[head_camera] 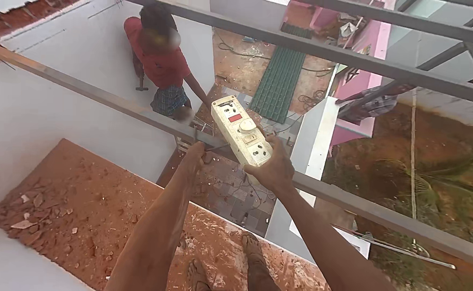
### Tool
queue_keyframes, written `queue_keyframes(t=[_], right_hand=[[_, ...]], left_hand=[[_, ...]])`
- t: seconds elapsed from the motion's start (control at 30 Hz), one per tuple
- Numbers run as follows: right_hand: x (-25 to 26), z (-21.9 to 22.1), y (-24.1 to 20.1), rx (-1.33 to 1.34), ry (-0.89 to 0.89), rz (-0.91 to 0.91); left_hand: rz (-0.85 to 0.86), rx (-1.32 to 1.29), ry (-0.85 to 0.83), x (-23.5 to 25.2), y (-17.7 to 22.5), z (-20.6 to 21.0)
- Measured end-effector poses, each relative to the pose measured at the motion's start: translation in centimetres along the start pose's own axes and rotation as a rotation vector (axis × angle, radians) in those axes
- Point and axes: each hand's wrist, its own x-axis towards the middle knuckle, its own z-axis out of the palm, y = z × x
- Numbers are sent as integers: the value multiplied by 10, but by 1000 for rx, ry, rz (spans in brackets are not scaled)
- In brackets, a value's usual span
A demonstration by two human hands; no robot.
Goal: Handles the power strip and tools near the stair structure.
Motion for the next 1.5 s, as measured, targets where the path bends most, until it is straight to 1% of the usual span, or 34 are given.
queue_keyframes(t=[0.1, 0.17, 0.23, 0.3, 0.37, 0.43, 0.47, 0.53, 0.57, 0.6, 0.63, 0.67, 0.7, 0.8, 0.87, 0.9, 0.97, 1.03, 1.07, 1.1, 1.17, 1.2, 1.27, 1.33, 1.37, 1.5], right_hand=[[-22, -9, 32, -30, -20, -19], [-32, -6, 49, -15, -13, -17], [-33, 0, 54, 52, 12, -3], [-26, 2, 48, 132, -14, 49], [-17, 0, 39, 176, 5, 26], [-17, -1, 31, 181, 23, -24], [-18, -1, 28, 175, 31, -42], [-21, -4, 24, 161, 39, -56], [-23, -4, 23, 155, 37, -55], [-23, -4, 23, 153, 37, -51], [-22, -4, 23, 153, 45, -46], [-21, -4, 22, 155, 48, -38], [-21, -3, 22, 154, 55, -42], [-18, -3, 20, 113, 83, -78], [-16, -6, 18, 100, 80, -87], [-16, -8, 17, 113, 69, -76], [-15, -17, 15, 180, 33, -18], [-8, -30, 12, 212, 45, -4], [-3, -35, 11, 203, 51, -4], [0, -40, 13, 183, 48, -4], [1, -49, 21, 115, 38, 8], [-3, -55, 26, 84, 26, 13], [-16, -66, 41, 33, 3, 30], [-30, -73, 67, 10, 23, 44], [-37, -75, 81, 1, 47, 51], [-66, -84, 142, 15, 99, 170]], left_hand=[[96, 149, 79, -12, -16, 19], [110, 304, 135, -24, -20, 28], [124, 347, 162, -29, -23, 29], [157, 211, 148, -28, -27, 24], [226, -42, 46, -20, -34, 19], [375, -212, -95, -5, -57, 12], [494, -219, -152, 5, -70, 9], [727, -115, -160, 28, -89, 4], [841, -13, -136, 41, -97, 0], [919, 113, -111, 56, -104, -4], [937, 236, -106, 69, -111, -9], [905, 336, -135, 82, -120, -16], [837, 412, -163, 93, -128, -20], [666, 560, -225, 132, -148, -27], [561, 588, -232, 130, -150, -28], [543, 570, -194, 120, -150, -30], [590, 448, -91, 80, -143, -39], [730, 315, -55, 20, -113, -47], [786, 259, -78, -15, -92, -44], [805, 211, -124, -50, -68, -37], [717, 73, -204, -102, -18, -10], [645, 21, -237, -116, 3, 5], [527, 109, -286, -135, 31, 31], [496, 288, -341, -153, 37, 56], [476, 335, -378, -163, 38, 68], [383, 249, -529, -205, 46, 110]])
